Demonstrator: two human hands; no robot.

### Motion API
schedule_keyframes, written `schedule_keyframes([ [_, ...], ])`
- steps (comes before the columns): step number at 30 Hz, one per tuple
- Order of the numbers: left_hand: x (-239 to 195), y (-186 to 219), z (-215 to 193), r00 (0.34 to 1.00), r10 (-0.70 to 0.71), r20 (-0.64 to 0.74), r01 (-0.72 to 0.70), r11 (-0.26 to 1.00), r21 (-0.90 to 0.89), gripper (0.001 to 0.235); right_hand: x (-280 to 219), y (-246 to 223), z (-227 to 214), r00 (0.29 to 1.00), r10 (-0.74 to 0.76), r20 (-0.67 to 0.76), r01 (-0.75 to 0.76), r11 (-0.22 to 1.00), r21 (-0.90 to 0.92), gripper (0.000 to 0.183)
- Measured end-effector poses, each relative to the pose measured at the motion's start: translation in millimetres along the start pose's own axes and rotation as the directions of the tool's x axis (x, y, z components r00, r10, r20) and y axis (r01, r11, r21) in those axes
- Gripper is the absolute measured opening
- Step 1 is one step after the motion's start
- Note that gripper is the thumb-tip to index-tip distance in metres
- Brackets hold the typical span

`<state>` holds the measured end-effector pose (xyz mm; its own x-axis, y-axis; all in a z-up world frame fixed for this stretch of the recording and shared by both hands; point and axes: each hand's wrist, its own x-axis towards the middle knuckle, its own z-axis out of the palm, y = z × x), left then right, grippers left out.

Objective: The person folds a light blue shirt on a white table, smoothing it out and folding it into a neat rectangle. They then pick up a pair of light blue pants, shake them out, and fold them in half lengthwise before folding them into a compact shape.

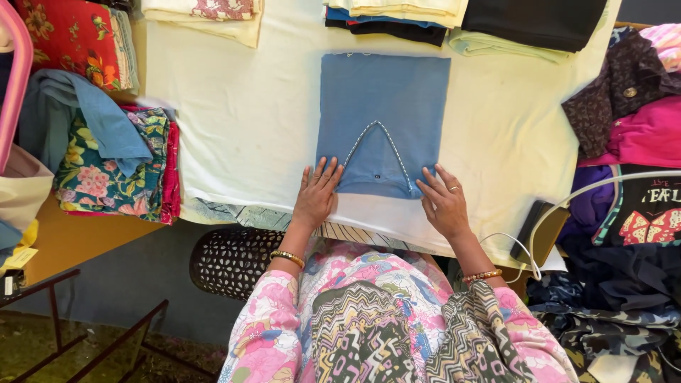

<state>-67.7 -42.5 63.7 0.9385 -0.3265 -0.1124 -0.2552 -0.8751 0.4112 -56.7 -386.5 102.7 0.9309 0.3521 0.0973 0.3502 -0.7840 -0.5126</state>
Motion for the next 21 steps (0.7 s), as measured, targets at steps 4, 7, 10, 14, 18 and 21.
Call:
schedule_keyframes([
  [4, -4.1, 6.9, -8.3, 1.000, 0.007, 0.002, -0.007, 0.999, 0.039, 0.067, -4.4, -0.1, 0.5, 0.999, 0.000, -0.039, -0.001, 1.000, -0.008, 0.031],
  [7, -9.5, 9.2, -6.0, 1.000, 0.011, 0.007, -0.012, 0.996, 0.084, 0.068, -11.6, -3.8, 3.0, 0.999, 0.005, -0.048, -0.006, 0.999, -0.032, 0.030],
  [10, -6.4, 15.7, -12.9, 1.000, 0.014, 0.016, -0.015, 0.998, 0.066, 0.066, -14.5, -5.7, 8.3, 0.998, 0.026, -0.049, -0.029, 0.998, -0.059, 0.031],
  [14, 10.3, 23.2, -25.5, 0.995, -0.041, 0.096, 0.033, 0.996, 0.083, 0.064, -4.7, -6.5, 14.9, 0.996, 0.068, -0.055, -0.072, 0.996, -0.057, 0.047],
  [18, 45.4, 30.8, 2.1, 0.995, 0.019, -0.093, -0.013, 0.997, 0.071, 0.059, 33.8, -20.0, 35.3, 0.996, 0.070, -0.054, -0.076, 0.991, -0.110, 0.060],
  [21, 54.3, 31.6, 9.7, 0.990, 0.041, -0.132, -0.031, 0.997, 0.078, 0.062, 45.6, -18.4, 59.3, 0.983, 0.137, 0.123, -0.101, 0.961, -0.259, 0.066],
])
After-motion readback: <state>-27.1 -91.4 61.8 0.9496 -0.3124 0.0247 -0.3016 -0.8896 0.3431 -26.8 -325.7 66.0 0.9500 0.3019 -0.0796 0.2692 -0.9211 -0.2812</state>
